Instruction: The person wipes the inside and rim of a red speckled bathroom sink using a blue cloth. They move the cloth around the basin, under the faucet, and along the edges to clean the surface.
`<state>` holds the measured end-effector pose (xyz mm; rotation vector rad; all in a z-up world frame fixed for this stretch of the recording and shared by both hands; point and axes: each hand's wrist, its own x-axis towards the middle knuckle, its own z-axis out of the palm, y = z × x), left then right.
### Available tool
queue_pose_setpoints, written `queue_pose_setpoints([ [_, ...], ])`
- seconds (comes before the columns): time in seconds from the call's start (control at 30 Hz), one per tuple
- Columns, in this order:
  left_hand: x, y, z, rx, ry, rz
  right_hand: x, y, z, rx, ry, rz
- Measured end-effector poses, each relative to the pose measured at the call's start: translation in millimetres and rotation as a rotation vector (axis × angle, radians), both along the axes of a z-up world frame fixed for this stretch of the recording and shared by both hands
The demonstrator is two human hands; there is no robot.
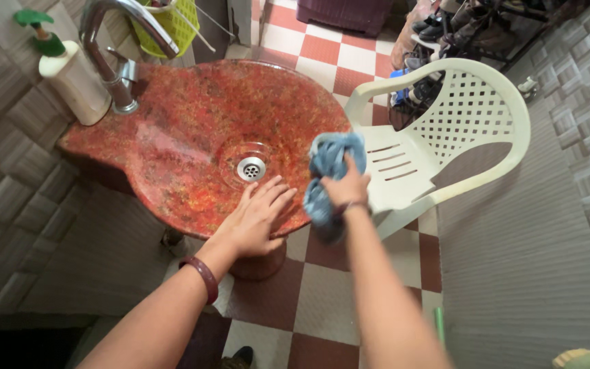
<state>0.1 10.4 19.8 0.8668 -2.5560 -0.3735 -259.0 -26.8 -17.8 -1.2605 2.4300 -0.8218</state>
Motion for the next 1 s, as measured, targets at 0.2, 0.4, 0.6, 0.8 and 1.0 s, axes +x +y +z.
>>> queue_pose_setpoints([
  [0.2,-0.5,-2.3,0.9,0.066,-0.065,-0.005,88.1,54.9,-18.1,0.013,-0.093,-0.247],
  [0.4,-0.1,-3.5,-0.2,0.029,-0.015,-0.028,-15.7,-19.6,17.6,0.103,0.042,0.062],
  [0.6,0.7,-2.8,4.4,0.086,-0.054,-0.013,61.1,34.9,16.4,0.073,0.008,-0.251],
  [0.8,0.8,-3.4,-1.5,0.085,-0.051,-0.003,77.5,38.5,18.8,0.066,-0.044,-0.243],
  [1.0,1.5,-4.4,-4.6,0.047,-0.048,0.014,-56.2,-70.2,-1.4,0.004,0.048,0.241],
])
